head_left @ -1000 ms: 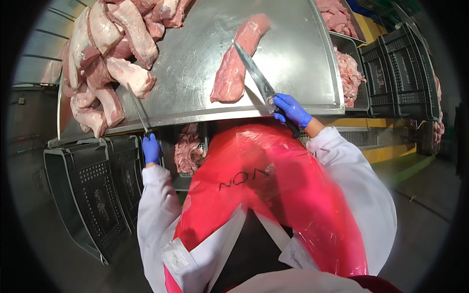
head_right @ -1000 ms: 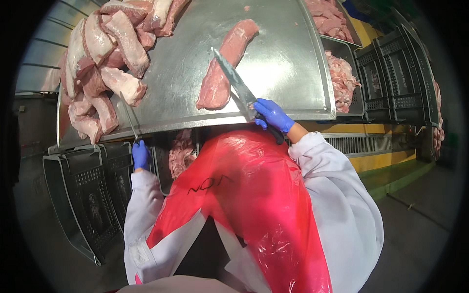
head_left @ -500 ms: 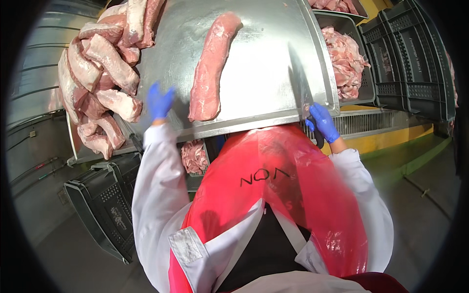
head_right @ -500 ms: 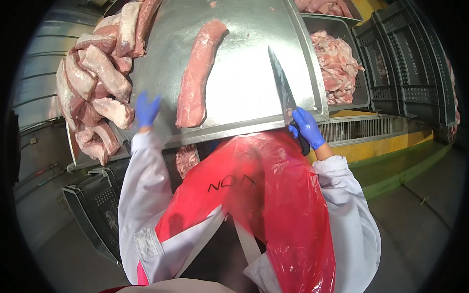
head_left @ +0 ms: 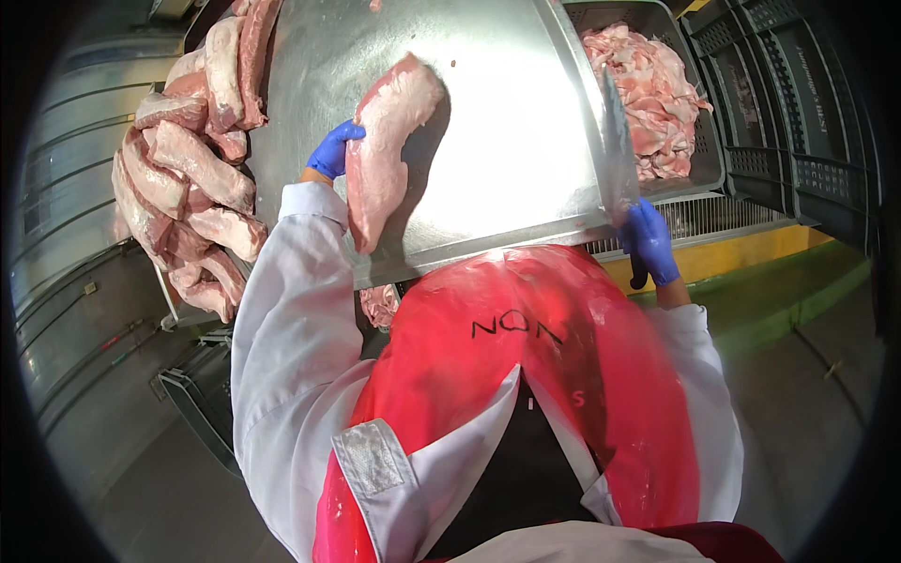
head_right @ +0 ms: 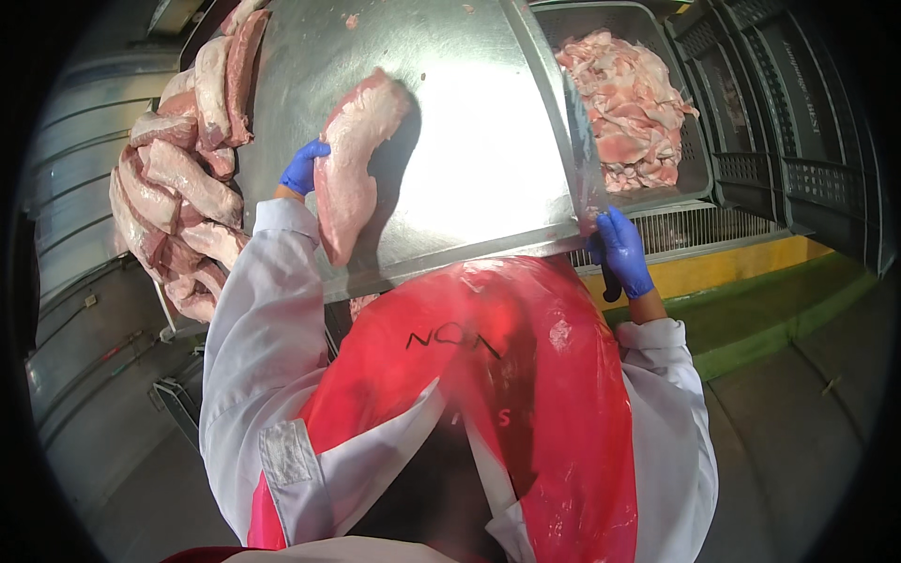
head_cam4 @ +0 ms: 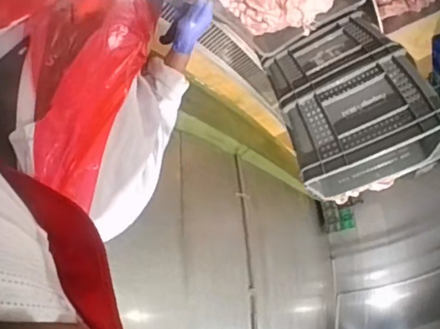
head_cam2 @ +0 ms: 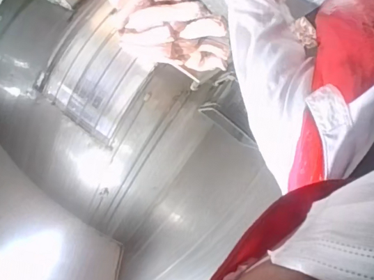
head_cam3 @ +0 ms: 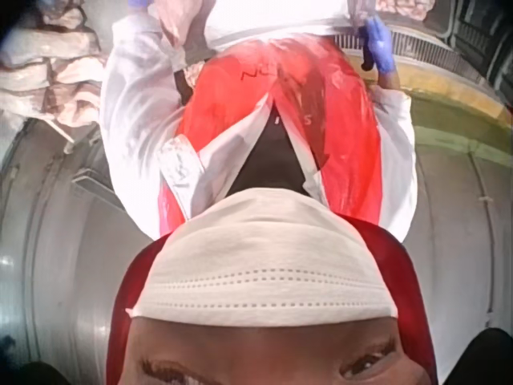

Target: The person uses a knife to trim fat and connective tissue from large cuts of raw meat on a stainless steel table. They repeatedly slice along the edges of the meat, separating the lean portions from the fat, and place the trimmed pieces into a nearby container.

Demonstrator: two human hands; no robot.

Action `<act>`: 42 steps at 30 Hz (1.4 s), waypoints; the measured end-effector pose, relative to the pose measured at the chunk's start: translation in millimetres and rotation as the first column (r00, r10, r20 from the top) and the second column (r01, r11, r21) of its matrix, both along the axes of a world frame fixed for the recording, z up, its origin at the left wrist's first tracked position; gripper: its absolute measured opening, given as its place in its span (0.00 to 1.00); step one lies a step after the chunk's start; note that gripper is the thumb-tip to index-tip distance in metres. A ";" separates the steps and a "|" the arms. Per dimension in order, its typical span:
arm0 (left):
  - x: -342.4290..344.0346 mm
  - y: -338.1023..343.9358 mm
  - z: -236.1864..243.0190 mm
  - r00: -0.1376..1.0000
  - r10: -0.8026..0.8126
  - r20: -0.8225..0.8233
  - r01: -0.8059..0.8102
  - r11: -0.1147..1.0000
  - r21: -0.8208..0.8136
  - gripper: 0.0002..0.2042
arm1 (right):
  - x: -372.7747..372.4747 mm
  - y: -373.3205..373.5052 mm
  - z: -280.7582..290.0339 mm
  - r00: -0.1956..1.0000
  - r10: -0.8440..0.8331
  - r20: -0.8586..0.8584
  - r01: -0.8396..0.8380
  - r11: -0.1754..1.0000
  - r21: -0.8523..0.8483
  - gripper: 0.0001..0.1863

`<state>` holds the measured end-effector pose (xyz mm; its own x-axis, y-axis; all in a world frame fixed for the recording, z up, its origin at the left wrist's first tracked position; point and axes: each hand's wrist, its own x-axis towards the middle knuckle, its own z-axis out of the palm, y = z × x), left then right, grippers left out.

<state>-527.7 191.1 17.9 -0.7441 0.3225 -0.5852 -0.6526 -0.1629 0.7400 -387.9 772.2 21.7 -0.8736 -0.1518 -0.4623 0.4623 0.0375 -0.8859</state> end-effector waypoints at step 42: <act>-82.0 175.7 -6.4 0.877 -0.452 -0.165 -0.140 0.088 -0.986 0.22 | -177.0 -150.7 -62.2 0.980 0.150 -0.131 -0.150 0.989 0.010 0.29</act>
<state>-609.7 366.8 11.5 -0.9667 -0.1552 -0.2034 -0.2091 0.9374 0.2784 -564.9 621.5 -40.5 -0.8938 -0.2858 -0.3456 0.3316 0.0978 -0.9384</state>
